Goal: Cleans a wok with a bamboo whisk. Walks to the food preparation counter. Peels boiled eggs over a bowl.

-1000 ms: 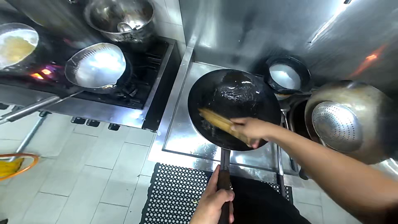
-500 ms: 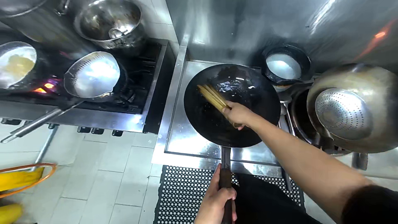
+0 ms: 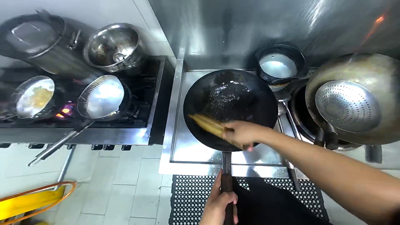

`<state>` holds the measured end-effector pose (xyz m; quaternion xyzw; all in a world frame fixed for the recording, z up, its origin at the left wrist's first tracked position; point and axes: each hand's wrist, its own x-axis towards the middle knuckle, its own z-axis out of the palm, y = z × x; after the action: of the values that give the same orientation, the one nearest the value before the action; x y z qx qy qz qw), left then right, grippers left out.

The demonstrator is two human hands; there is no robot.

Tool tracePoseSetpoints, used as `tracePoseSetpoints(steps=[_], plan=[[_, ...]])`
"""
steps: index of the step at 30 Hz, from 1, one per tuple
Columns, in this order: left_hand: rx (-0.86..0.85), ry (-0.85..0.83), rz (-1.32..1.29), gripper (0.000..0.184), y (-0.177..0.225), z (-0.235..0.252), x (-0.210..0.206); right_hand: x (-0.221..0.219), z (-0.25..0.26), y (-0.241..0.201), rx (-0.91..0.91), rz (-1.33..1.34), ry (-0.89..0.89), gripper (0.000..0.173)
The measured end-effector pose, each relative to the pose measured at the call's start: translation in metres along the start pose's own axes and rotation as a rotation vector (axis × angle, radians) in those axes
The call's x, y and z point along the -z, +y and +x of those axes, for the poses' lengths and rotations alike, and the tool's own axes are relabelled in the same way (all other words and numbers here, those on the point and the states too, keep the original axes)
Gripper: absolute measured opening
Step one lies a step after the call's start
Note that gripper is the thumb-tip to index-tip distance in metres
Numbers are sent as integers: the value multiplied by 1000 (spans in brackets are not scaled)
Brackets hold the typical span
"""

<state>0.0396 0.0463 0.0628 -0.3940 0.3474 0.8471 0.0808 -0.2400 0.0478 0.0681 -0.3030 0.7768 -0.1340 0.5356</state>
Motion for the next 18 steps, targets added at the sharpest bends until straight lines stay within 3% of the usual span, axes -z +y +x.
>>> tracePoseSetpoints(steps=[3,7,10,12,15,18], plan=[[-2,13,-5,89,-2,2,-1,14,-9,15,-34,-18,-44,55],[13,35,47,88,0,1,-3,16,11,41,-72,2,268,48],[30,27,51,86,1,8,-2,9,-47,87,59,382,380,56],[4,54,67,84,-7,18,-5,-3,-94,129,96,499,470,54],[-46,98,198,83,-23,28,-6,-46,-151,179,22,612,641,71],[-72,120,273,82,-31,37,-7,-90,-175,188,-80,842,650,85]])
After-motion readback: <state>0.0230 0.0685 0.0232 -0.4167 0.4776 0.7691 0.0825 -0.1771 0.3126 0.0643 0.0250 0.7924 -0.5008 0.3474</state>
